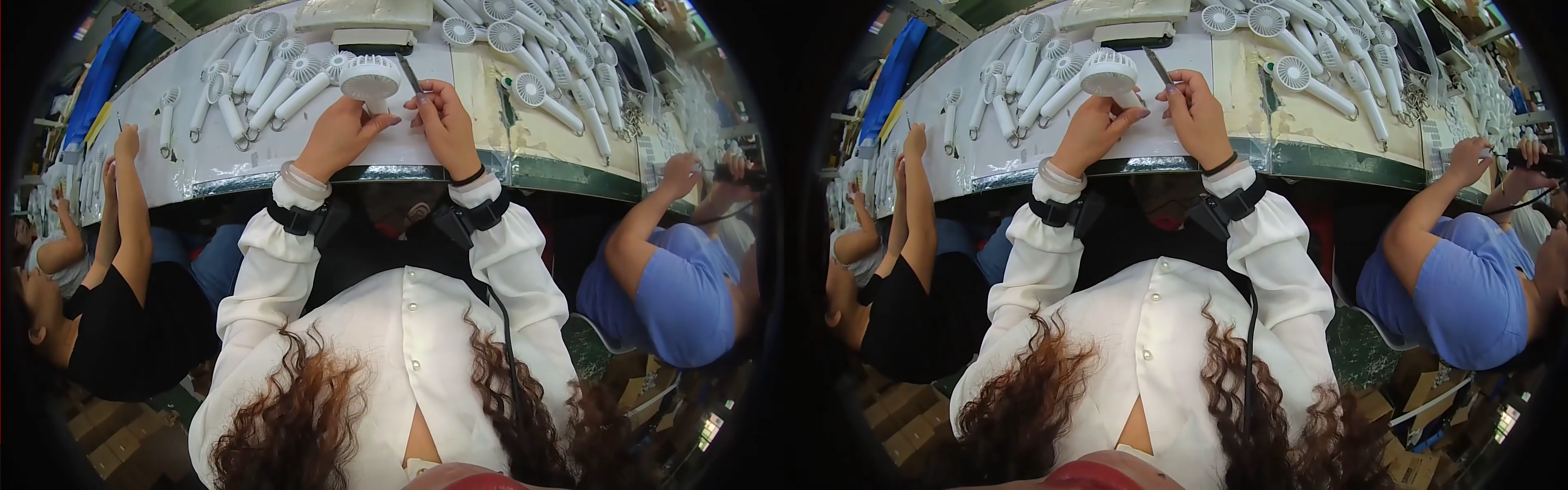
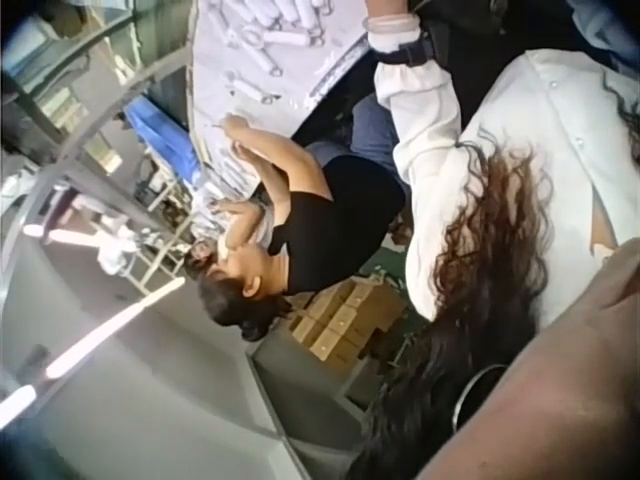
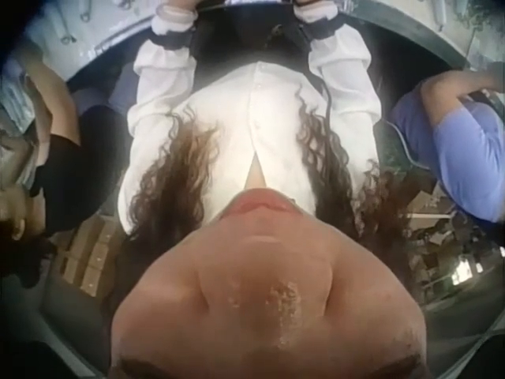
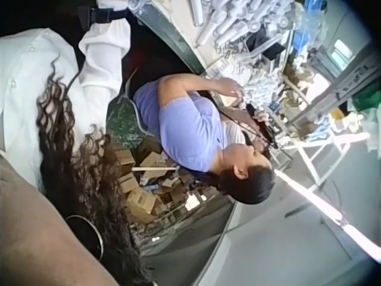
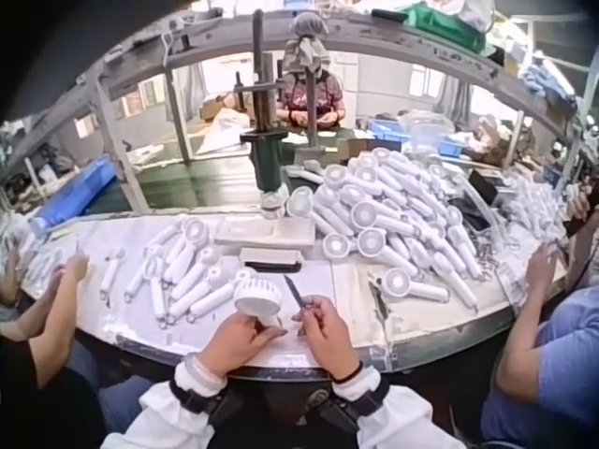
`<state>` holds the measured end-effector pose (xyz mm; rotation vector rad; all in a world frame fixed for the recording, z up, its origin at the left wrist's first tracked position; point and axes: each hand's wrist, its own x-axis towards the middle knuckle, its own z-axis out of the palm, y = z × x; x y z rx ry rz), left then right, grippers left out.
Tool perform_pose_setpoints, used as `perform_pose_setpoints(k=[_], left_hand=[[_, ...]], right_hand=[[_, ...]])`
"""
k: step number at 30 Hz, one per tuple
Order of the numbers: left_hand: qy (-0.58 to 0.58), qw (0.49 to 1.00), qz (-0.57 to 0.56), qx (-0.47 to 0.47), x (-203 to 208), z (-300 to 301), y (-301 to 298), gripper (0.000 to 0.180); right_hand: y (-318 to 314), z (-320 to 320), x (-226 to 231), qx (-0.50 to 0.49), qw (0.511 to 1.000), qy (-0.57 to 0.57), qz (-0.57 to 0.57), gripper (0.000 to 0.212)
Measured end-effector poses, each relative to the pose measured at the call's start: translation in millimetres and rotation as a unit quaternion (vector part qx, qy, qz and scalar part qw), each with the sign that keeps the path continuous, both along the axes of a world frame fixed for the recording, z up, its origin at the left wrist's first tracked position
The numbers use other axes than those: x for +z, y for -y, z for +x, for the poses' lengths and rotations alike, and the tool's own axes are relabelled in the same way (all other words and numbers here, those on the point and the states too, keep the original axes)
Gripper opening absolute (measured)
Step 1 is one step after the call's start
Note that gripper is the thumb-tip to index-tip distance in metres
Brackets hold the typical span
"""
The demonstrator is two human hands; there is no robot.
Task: The person picks up a fan, scrapes the plastic with a tool, and sets it down before repeating the process with another fan and placing it under a machine.
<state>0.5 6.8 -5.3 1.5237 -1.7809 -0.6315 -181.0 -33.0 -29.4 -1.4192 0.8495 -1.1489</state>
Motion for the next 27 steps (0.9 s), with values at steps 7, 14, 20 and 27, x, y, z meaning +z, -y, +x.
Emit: perform_pose_setpoints(k=[7, 14, 20, 27], left_hand=[[0.048, 0.999, 0.026, -0.001, 3, 0, 0, 0.042], [0.034, 0.999, 0.012, -0.028, 1, 6, 5, 0.042], [0.027, 0.995, 0.092, 0.002, 17, -4, 12, 0.040], [0.034, 0.998, 0.046, 0.003, 9, -4, 11, 0.042]], right_hand=[[3, 0, -2, -0.009, 1.000, -0.008, -0.011, 0.025], [3, -1, -1, -0.005, 1.000, -0.012, -0.019, 0.023], [3, -2, 0, -0.017, 1.000, -0.021, -0.016, 0.024], [4, -3, -1, -0.033, 0.999, 0.006, -0.014, 0.024]])
